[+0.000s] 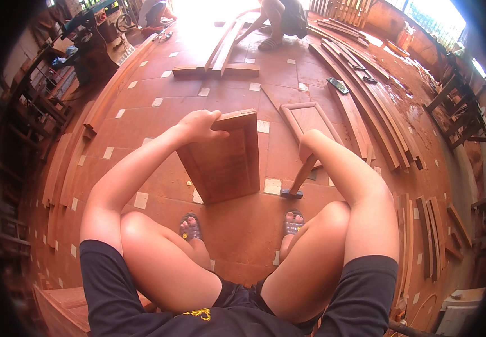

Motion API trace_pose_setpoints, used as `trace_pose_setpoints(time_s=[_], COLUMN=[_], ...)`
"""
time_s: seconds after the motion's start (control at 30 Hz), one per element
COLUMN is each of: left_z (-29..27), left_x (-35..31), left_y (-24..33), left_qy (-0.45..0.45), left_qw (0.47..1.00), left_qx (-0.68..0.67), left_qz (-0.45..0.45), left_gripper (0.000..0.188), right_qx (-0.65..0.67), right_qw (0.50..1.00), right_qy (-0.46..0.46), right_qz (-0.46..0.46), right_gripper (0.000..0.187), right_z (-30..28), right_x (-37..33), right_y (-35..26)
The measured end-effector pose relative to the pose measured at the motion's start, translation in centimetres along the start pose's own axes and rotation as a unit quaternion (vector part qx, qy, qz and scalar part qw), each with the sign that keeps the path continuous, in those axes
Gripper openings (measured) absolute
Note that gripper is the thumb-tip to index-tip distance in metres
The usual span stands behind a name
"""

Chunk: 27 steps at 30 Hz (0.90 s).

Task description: The person assembles a wooden frame by hand, fitting corner pieces together and using a hammer to tap them into place. They repeatedly adjust and reposition the frame pieces to align the joints before securing them.

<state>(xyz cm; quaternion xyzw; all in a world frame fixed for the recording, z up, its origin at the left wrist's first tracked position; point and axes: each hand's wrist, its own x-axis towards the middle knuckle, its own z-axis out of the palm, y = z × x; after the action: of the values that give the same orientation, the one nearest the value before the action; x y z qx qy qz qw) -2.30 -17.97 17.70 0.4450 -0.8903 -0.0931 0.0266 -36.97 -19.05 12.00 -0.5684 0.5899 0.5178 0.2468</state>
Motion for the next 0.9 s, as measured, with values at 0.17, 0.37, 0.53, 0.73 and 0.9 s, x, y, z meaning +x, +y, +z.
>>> trace_pose_setpoints(time_s=[0.17,0.37,0.53,0.73,0.9], left_z=[0.0,0.2,0.2,0.2,0.1], left_x=[0.1,0.2,0.2,0.2,0.2], left_y=[0.1,0.0,-0.1,-0.1,-0.1], left_qy=[-0.004,0.000,-0.002,0.001,-0.003], left_qw=[1.000,1.000,1.000,1.000,1.000], left_qx=[0.005,0.009,0.011,0.008,0.013], left_qz=[-0.003,-0.003,-0.005,-0.001,-0.004], left_gripper=[0.060,0.060,0.059,0.059,0.059], right_qx=[0.008,0.019,0.022,0.035,0.047], right_qw=[1.000,1.000,1.000,0.999,0.998], right_qy=[-0.002,-0.002,-0.007,-0.029,-0.048], right_qz=[0.006,0.016,0.020,0.017,0.021], right_gripper=[0.044,0.044,0.042,0.043,0.045], right_z=[0.2,0.3,0.4,1.2,1.3], right_x=[0.1,0.0,-0.4,-0.1,0.1], right_y=[0.5,0.9,1.4,2.4,2.9])
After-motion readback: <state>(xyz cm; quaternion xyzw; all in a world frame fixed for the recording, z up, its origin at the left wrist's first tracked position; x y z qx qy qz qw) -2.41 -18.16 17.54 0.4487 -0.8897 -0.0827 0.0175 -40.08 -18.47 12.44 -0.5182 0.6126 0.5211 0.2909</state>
